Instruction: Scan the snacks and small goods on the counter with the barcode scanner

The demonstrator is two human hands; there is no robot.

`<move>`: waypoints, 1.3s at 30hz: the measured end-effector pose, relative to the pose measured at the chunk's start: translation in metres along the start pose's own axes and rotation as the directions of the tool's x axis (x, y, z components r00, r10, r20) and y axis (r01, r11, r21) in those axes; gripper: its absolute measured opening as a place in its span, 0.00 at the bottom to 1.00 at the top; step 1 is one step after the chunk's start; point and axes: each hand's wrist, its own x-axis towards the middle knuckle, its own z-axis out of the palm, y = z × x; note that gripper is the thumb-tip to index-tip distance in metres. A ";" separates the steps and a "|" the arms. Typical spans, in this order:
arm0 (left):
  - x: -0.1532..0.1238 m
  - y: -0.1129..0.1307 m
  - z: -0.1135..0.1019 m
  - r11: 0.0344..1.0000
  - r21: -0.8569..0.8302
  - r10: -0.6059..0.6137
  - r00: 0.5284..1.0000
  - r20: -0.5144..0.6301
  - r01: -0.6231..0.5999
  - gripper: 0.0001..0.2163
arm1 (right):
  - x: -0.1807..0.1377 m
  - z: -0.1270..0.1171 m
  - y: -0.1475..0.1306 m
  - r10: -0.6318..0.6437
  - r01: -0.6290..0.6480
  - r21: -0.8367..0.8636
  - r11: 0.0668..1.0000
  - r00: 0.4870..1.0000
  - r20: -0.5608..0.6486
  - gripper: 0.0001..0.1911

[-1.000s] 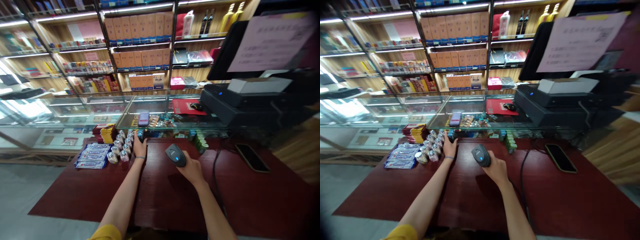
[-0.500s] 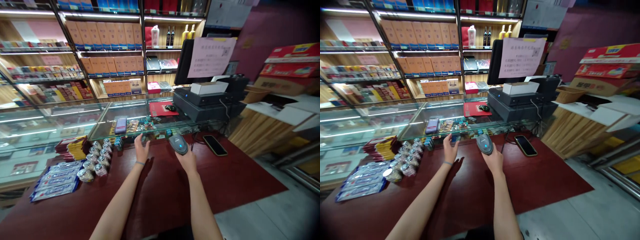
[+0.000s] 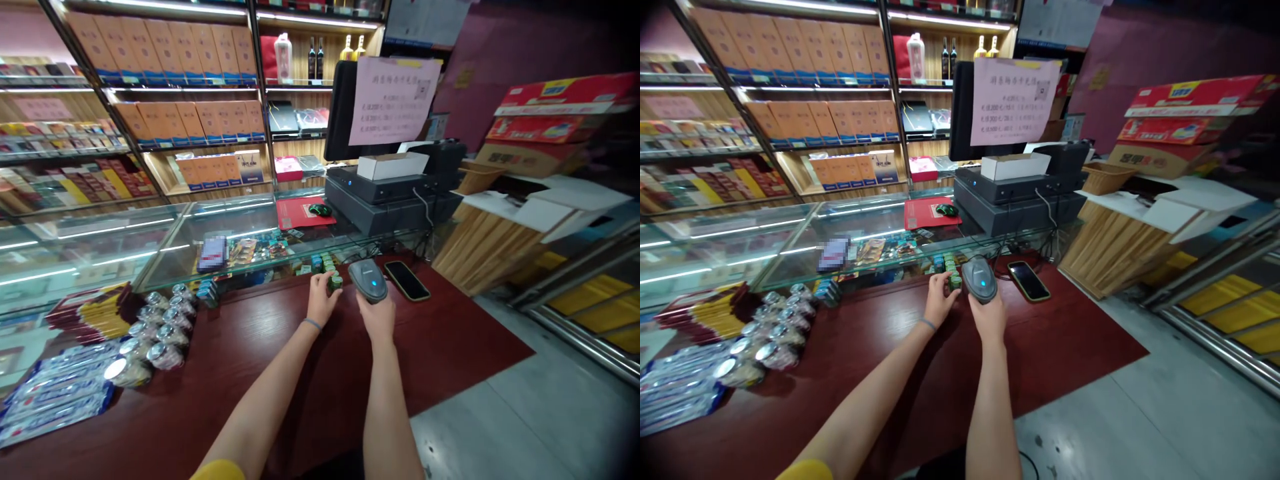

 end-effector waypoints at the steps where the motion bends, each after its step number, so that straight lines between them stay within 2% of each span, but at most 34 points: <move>1: -0.001 0.000 0.003 1.000 0.008 0.006 1.000 0.004 -0.006 0.23 | 0.000 0.000 0.000 0.011 -0.011 0.003 1.000 1.000 0.008 0.29; 10: -0.001 -0.008 0.007 0.998 0.050 0.022 0.999 0.038 -0.024 0.14 | -0.002 -0.001 -0.006 -0.025 0.025 -0.004 1.000 1.000 -0.013 0.27; 14: -0.005 0.002 -0.004 1.000 0.020 -0.015 1.000 0.017 0.014 0.12 | -0.004 0.001 -0.006 -0.047 0.046 -0.017 0.999 0.998 -0.042 0.27; 16: -0.009 0.006 -0.020 0.996 -0.057 -0.063 0.998 -0.027 0.061 0.13 | -0.006 0.002 -0.007 -0.034 0.033 -0.012 0.999 0.999 -0.041 0.27; 18: -0.014 0.008 -0.045 0.979 -0.172 -0.123 0.990 -0.067 0.110 0.14 | -0.009 0.005 -0.011 -0.032 0.032 -0.007 0.999 0.999 0.004 0.26; 21: -0.025 0.005 -0.095 0.920 -0.342 -0.238 0.966 -0.103 0.190 0.17 | -0.016 0.010 -0.023 -0.055 0.054 0.013 0.998 0.995 0.089 0.26; 25: -0.044 -0.006 -0.164 0.795 -0.502 -0.435 0.897 -0.082 0.339 0.23 | -0.033 0.023 -0.041 -0.159 0.143 0.083 0.986 0.958 0.239 0.23; 28: -0.058 -0.016 -0.206 0.660 -0.644 -0.536 0.843 -0.043 0.387 0.27 | -0.049 0.034 -0.054 -0.281 0.249 0.136 0.959 0.902 0.328 0.21; 31: -0.067 -0.024 -0.234 0.538 -0.750 -0.598 0.802 -0.018 0.385 0.26 | -0.067 0.043 -0.066 -0.372 0.331 0.169 0.928 0.813 0.448 0.19; 34: -0.072 -0.032 -0.249 0.476 -0.797 -0.632 0.775 -0.017 0.371 0.21 | -0.083 0.050 -0.076 -0.453 0.432 0.182 0.883 0.685 0.570 0.21; 37: -0.073 -0.038 -0.254 0.441 -0.824 -0.652 0.758 -0.022 0.356 0.17 | -0.097 0.055 -0.084 -0.534 0.563 0.192 0.804 0.541 0.649 0.23; 39: -0.072 -0.042 -0.255 0.426 -0.833 -0.664 0.748 -0.023 0.352 0.15 | -0.104 0.058 -0.088 -0.562 0.626 0.188 0.757 0.477 0.675 0.25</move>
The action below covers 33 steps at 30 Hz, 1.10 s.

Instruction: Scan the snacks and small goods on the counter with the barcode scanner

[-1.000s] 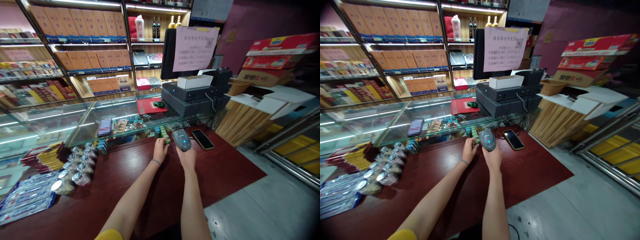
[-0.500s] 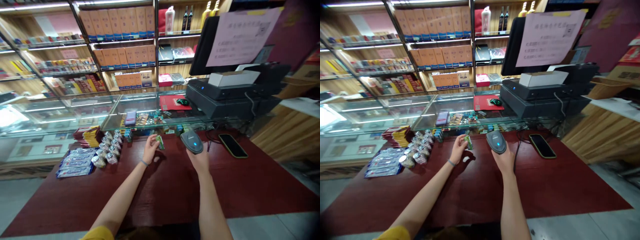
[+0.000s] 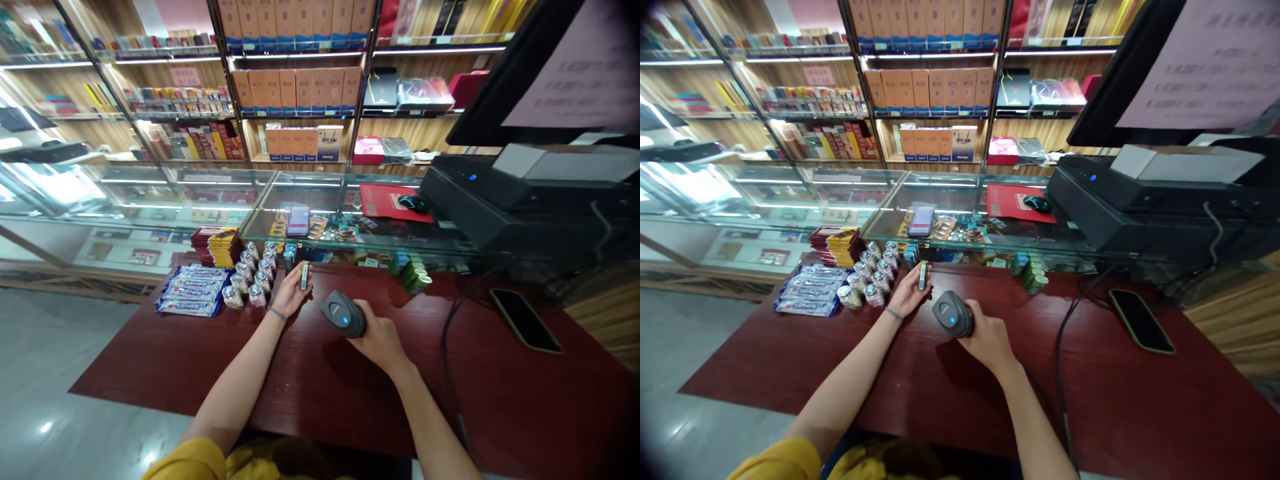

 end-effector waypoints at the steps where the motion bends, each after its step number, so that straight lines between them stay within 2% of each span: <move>1: 0.001 0.000 -0.001 1.000 -0.005 -0.004 1.000 -0.003 0.004 0.14 | 0.001 0.003 -0.003 -0.016 0.016 -0.018 1.000 1.000 0.016 0.26; 5: 0.004 -0.002 -0.002 0.998 -0.055 -0.030 1.000 -0.004 0.030 0.15 | 0.002 0.009 -0.010 -0.054 0.057 -0.057 0.997 0.997 0.055 0.29; 11: 0.008 -0.007 -0.007 0.996 -0.077 -0.037 0.998 0.047 0.041 0.14 | 0.002 0.010 -0.010 -0.084 0.096 -0.130 0.987 0.992 0.096 0.13; 16: 0.009 -0.007 -0.006 0.982 -0.181 -0.048 0.998 0.039 0.054 0.13 | 0.001 0.012 -0.004 -0.068 0.075 -0.106 0.992 0.996 0.062 0.18; 19: 0.006 -0.006 -0.001 0.986 -0.168 -0.020 1.000 0.011 0.021 0.15 | 0.002 0.014 -0.001 -0.059 0.063 -0.090 0.994 0.997 0.047 0.18; 23: 0.001 -0.007 0.005 0.995 -0.048 0.088 0.996 -0.016 -0.089 0.20 | 0.002 0.012 0.002 -0.054 0.054 -0.061 0.997 0.999 0.008 0.17; 27: 0.001 -0.011 0.009 0.970 0.163 0.194 0.977 -0.086 -0.178 0.27 | 0.002 0.006 0.004 -0.030 0.029 -0.005 1.000 0.999 -0.041 0.17; 30: 0.008 -0.015 0.012 0.875 0.404 0.361 0.915 -0.179 -0.267 0.26 | 0.001 0.002 0.007 0.001 0.001 0.034 0.999 0.997 -0.081 0.16; 33: 0.020 -0.020 0.017 0.682 0.639 0.552 0.824 -0.132 -0.355 0.22 | 0.000 0.000 0.013 0.050 -0.044 0.055 0.998 0.991 -0.125 0.17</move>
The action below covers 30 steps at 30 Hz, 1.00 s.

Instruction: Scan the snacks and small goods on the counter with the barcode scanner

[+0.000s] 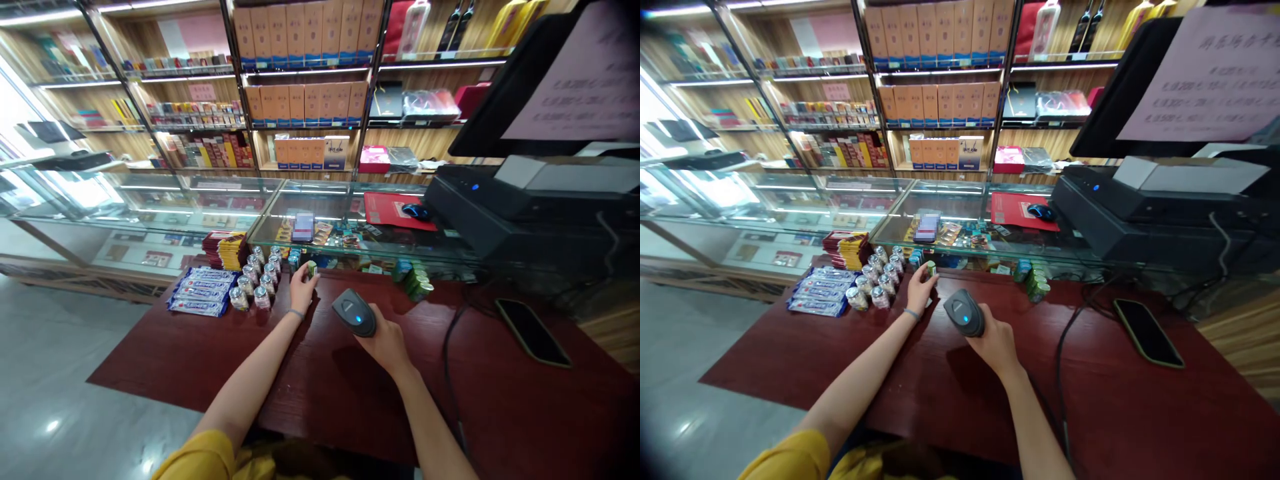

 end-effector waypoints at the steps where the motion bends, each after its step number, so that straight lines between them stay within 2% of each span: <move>1: 0.002 -0.001 0.005 0.996 0.075 0.056 0.998 -0.009 -0.055 0.21 | 0.000 -0.001 0.002 0.017 -0.017 0.008 1.000 1.000 -0.014 0.17; 5: 0.009 -0.004 0.024 0.933 0.317 0.196 0.979 -0.060 -0.167 0.17 | -0.001 -0.003 0.009 0.090 -0.087 0.043 0.995 0.993 -0.074 0.18; 9: 0.015 -0.007 0.040 0.898 0.425 0.174 0.979 -0.107 -0.113 0.16 | -0.002 -0.005 0.011 0.141 -0.136 0.050 0.989 0.983 -0.121 0.16; 15: 0.025 -0.013 0.051 0.887 0.461 0.103 0.978 -0.179 -0.010 0.17 | -0.002 -0.008 0.011 0.126 -0.119 0.059 0.991 0.985 -0.122 0.13; 24: 0.023 -0.019 0.048 0.868 0.496 0.089 0.987 -0.132 -0.012 0.18 | -0.002 -0.012 0.012 0.203 -0.189 0.092 0.978 0.965 -0.168 0.16; 30: 0.029 -0.014 0.059 0.877 0.476 0.055 0.971 -0.234 0.065 0.15 | -0.003 -0.011 0.016 0.214 -0.202 0.091 0.975 0.966 -0.148 0.14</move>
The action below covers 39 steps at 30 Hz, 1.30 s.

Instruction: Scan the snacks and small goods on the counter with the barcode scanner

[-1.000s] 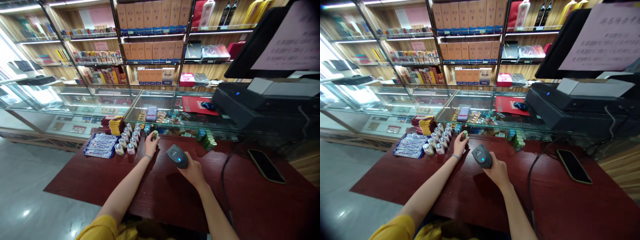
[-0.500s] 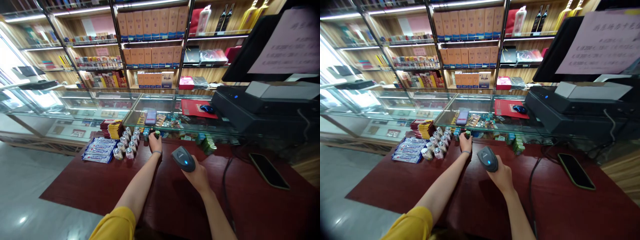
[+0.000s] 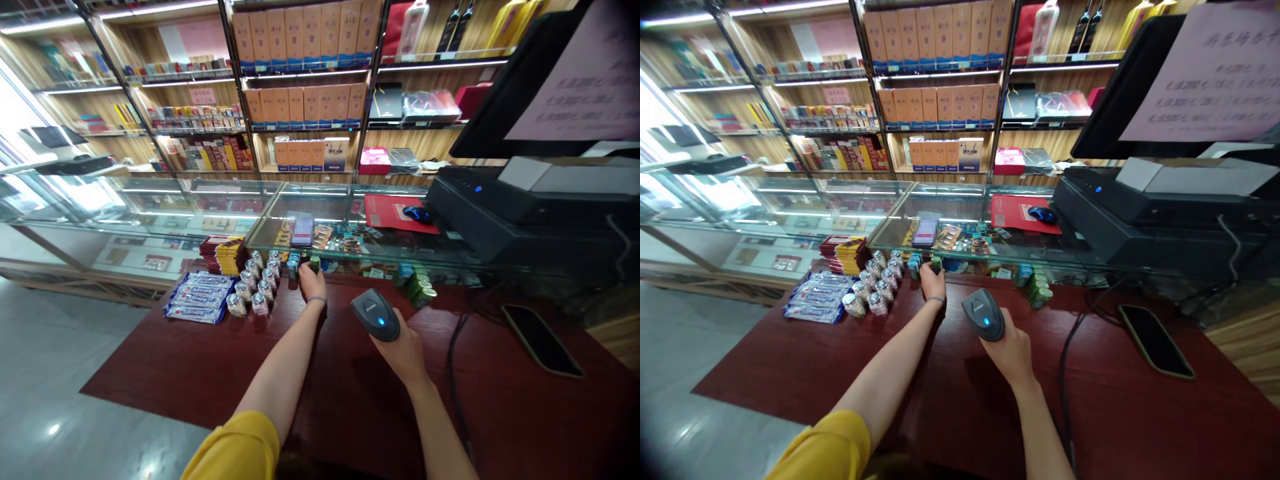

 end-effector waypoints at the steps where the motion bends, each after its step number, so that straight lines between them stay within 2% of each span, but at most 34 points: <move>1: 0.001 0.002 0.002 1.000 -0.003 -0.007 1.000 -0.014 0.007 0.15 | 0.000 0.000 0.001 -0.005 0.005 0.005 1.000 1.000 -0.001 0.14; 14: 0.001 0.008 0.010 0.993 0.106 0.050 0.998 -0.022 -0.048 0.16 | -0.001 -0.001 0.003 0.001 -0.001 0.019 1.000 0.999 -0.034 0.16; 19: 0.001 0.004 0.011 0.994 0.092 0.070 0.997 -0.032 -0.067 0.20 | 0.001 0.001 0.009 -0.020 0.020 0.001 1.000 0.999 -0.035 0.17; 22: 0.000 0.002 0.012 0.994 0.066 0.093 0.995 -0.032 -0.091 0.22 | 0.002 -0.001 0.007 0.013 -0.013 -0.005 1.000 0.999 -0.040 0.18; 27: -0.006 0.001 0.003 0.993 0.007 0.120 0.993 -0.010 -0.120 0.27 | 0.003 -0.005 0.003 0.049 -0.047 0.052 0.998 0.998 -0.044 0.16; 31: -0.022 0.003 -0.011 0.985 -0.049 0.165 0.986 0.017 -0.164 0.31 | 0.006 -0.005 0.009 0.043 -0.040 0.031 0.999 0.993 -0.108 0.18; 33: -0.034 0.006 -0.015 0.970 -0.081 0.231 0.973 0.026 -0.229 0.29 | 0.008 -0.008 0.013 0.045 -0.042 0.018 0.999 0.986 -0.162 0.17; 35: -0.047 0.013 -0.014 0.933 -0.136 0.340 0.939 0.044 -0.332 0.24 | 0.011 -0.014 0.019 0.080 -0.081 0.004 0.997 0.974 -0.210 0.17; 37: -0.060 0.024 -0.008 0.889 -0.211 0.430 0.899 0.085 -0.406 0.20 | 0.014 -0.023 0.026 0.153 -0.161 -0.007 0.987 0.951 -0.267 0.18; 39: -0.075 0.038 0.003 0.860 -0.294 0.474 0.868 0.152 -0.418 0.18 | 0.015 -0.034 0.035 0.230 -0.257 -0.038 0.966 0.913 -0.337 0.20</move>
